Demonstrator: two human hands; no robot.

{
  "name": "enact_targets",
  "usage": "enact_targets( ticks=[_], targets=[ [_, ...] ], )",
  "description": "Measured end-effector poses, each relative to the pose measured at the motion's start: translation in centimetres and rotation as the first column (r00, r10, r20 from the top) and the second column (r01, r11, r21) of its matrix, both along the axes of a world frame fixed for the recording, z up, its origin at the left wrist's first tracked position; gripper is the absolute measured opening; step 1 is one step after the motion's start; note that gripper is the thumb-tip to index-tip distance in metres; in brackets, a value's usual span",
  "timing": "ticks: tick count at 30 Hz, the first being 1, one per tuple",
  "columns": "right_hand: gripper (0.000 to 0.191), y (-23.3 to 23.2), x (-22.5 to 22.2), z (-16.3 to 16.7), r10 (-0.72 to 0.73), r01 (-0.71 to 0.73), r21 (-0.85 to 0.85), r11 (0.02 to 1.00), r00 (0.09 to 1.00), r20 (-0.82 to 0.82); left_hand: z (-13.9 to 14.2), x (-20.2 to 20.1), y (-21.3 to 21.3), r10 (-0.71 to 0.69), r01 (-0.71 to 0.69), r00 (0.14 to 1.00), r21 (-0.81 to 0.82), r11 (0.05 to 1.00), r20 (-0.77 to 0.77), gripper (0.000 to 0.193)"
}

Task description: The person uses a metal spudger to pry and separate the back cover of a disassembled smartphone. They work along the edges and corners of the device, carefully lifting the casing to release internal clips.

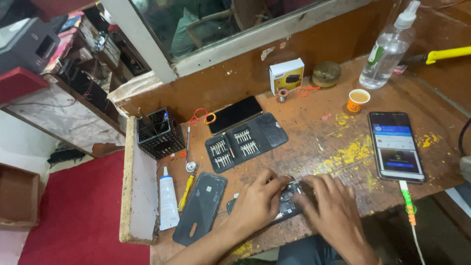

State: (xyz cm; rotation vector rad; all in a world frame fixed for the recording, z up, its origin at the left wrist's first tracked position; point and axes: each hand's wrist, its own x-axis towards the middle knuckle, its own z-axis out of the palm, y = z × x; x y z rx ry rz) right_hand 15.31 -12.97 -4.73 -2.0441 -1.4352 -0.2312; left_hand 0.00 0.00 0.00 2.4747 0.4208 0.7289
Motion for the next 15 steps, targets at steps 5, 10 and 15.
enact_targets(
  ticks=[5, 10, 15],
  targets=[
    [0.048, 0.4, 0.3, 1.3, 0.078, -0.082, -0.042, 0.996, 0.993, -0.089, 0.4, 0.0, 0.0, 0.009, -0.007, 0.999, -0.056, 0.998, 0.044, 0.026],
    [0.024, 1.0, 0.5, 1.0, -0.138, 0.108, -0.339, 0.935, 0.988, -0.067, 0.3, -0.2, -0.1, 0.008, -0.008, 1.000, -0.008, 1.000, 0.025, 0.025],
    [0.028, -5.8, -0.7, -4.3, -0.056, 0.106, 0.379, 0.919, 0.988, -0.141, 0.6, -0.1, 0.2, -0.052, 0.053, 0.998, -0.005, 0.999, 0.040, 0.035]
  ],
)
